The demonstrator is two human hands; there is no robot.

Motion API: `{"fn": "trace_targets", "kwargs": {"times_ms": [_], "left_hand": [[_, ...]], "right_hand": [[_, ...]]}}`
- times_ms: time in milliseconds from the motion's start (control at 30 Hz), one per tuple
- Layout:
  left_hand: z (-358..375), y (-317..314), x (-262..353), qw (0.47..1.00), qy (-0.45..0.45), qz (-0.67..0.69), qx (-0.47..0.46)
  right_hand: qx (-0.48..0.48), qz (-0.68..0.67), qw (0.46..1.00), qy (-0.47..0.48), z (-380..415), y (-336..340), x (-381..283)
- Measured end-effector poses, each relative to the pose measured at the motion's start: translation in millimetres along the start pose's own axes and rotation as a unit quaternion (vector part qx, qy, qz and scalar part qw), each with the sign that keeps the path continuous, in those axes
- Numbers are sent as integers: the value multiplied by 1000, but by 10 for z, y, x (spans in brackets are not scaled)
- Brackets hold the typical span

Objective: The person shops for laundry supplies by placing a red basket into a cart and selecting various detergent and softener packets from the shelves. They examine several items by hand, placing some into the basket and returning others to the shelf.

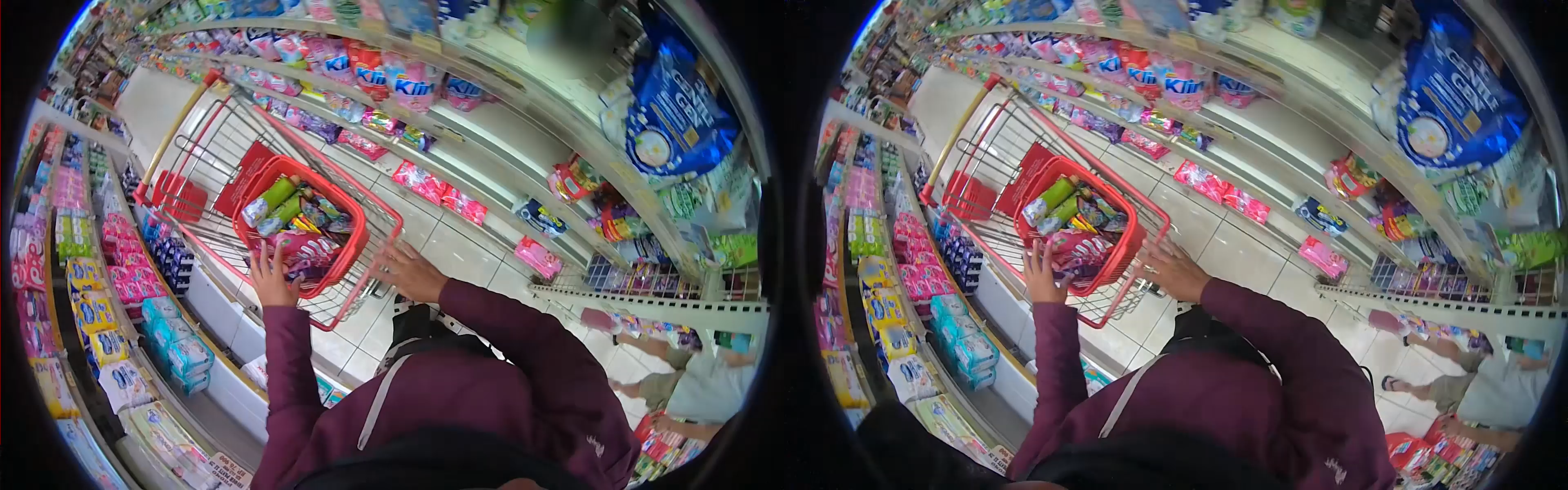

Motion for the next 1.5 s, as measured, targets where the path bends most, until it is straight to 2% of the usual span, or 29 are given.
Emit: {"fn": "trace_targets", "kwargs": {"times_ms": [33,100,133,167,233,300,367,433,500,567,667,700,767,800,867,933,1000,1033,1100,1167,1233,1267,1300,1367,1433,1467,1500], "left_hand": [[-94,14,-85,999,11,-26,-42],[-257,-115,-282,984,12,-106,-145],[-293,-222,-420,979,-21,-125,-160],[-343,-416,-626,979,-13,-126,-161],[-391,-913,-1027,964,-50,-150,-212],[-454,-1087,-1152,970,-84,-130,-187],[-512,-933,-1121,965,-105,-76,-226],[-538,-909,-1189,980,-121,34,-152],[-622,-710,-994,981,-174,21,-78],[-770,-478,-745,980,-180,58,-59],[-1028,91,-506,980,-167,36,-103],[-1101,294,-481,980,-157,64,-100],[-1173,676,-413,980,-145,90,-98],[-1190,864,-352,977,-177,98,-73],[-1230,1160,-230,972,-207,102,-44],[-1319,1322,-162,972,-216,92,-35],[-1415,1428,-143,971,-229,67,-30],[-1437,1475,-135,971,-232,46,-25],[-1435,1515,-106,972,-233,28,-15],[-1434,1536,-94,945,-293,-13,143],[-1492,1488,-156,945,-276,-13,176],[-1498,1493,-191,939,-271,19,210],[-1492,1494,-231,932,-265,50,243],[-1482,1498,-424,941,-243,72,223],[-1504,1396,-727,975,-170,110,90],[-1470,1382,-755,940,-198,271,68],[-1421,1331,-748,925,-192,320,63]], "right_hand": [[-17,22,999,31,-82,-151,15],[-54,21,998,30,-152,-309,107],[-90,20,996,21,-145,-380,146],[-92,18,995,28,-154,-385,150],[-120,-67,989,-51,-152,-378,162],[-102,-54,992,-49,-157,-368,140],[-82,-46,995,-45,-177,-363,150],[-87,-8,995,-51,-163,-365,204],[-104,-22,994,-35,-185,-307,254],[-138,-25,989,-37,-214,-261,290],[-192,-52,979,-45,-265,-219,353],[-179,-160,966,-101,-293,-232,414],[-121,-353,906,-201,-483,-141,440],[-77,-438,862,-243,-684,18,378],[85,-447,879,-143,-1137,259,281],[147,-449,873,-120,-1598,677,91],[202,-447,867,-87,-1938,742,153],[199,-448,867,-88,-2026,834,164],[124,-452,875,-123,-2170,994,155],[118,-479,863,-107,-2210,1024,111],[83,-455,879,-117,-2208,1108,20],[118,-494,848,-153,-2222,1100,-32],[115,-495,848,-153,-2246,1094,-98],[221,-484,842,-92,-2268,1142,-196],[207,-469,854,-87,-2212,1105,-193],[202,-481,848,-98,-2188,1075,-195],[197,-491,841,-108,-2177,1063,-203]]}}
Point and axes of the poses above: each hand's wrist, its own z-axis away from the middle knuckle, its own y-axis out of the back of the hand, x = y × z, the point moved 2 cm from there along -z, towards the middle knuckle, and after that the axes turned 4 degrees about -x, right-handed, at the moved point
